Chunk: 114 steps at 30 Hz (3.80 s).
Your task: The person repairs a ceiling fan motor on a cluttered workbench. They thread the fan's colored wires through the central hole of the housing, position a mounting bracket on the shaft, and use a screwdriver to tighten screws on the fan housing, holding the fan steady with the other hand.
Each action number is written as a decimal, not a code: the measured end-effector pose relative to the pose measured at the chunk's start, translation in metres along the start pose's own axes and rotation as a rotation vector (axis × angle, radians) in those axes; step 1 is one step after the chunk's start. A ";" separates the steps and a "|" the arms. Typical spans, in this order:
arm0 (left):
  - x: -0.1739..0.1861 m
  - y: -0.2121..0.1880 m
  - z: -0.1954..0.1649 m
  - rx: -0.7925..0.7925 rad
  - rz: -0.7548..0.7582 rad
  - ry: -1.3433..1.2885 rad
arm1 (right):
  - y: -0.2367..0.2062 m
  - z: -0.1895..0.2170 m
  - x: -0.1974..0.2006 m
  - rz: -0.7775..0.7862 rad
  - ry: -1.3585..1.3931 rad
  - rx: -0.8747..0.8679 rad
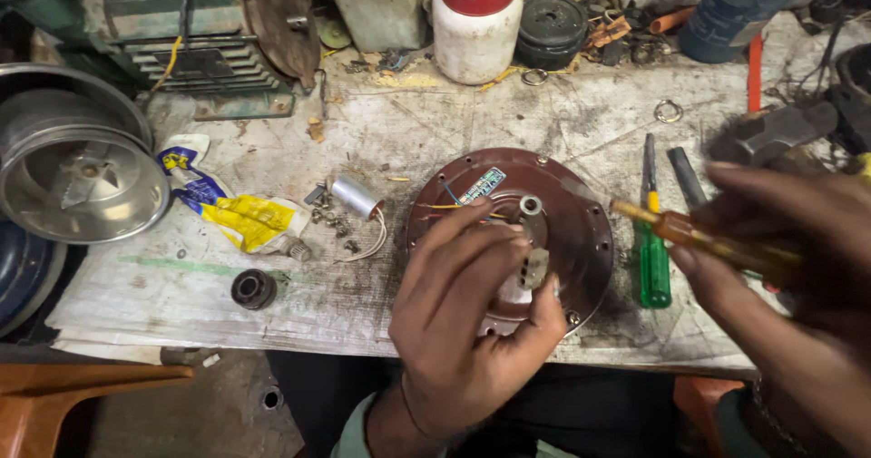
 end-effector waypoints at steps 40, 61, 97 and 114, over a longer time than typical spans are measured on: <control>-0.010 -0.011 0.027 0.091 -0.018 -0.025 | -0.031 0.011 -0.020 -0.291 0.252 -0.015; -0.011 -0.012 0.029 0.114 0.003 -0.054 | -0.031 0.019 -0.016 -0.325 0.304 0.014; -0.010 -0.012 0.027 0.089 0.003 0.001 | -0.028 0.014 -0.015 -0.283 0.356 0.068; -0.011 -0.011 0.023 0.078 0.004 0.010 | -0.021 0.010 -0.009 -0.101 0.246 -0.176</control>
Point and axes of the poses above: each hand's wrist, its own y-axis towards the middle knuckle, its own x-axis out of the back of the hand, z = x × y, the point moved 8 cm from there along y, towards the middle knuckle, and after that the axes turned 5 degrees about x, right-handed, at the moved point
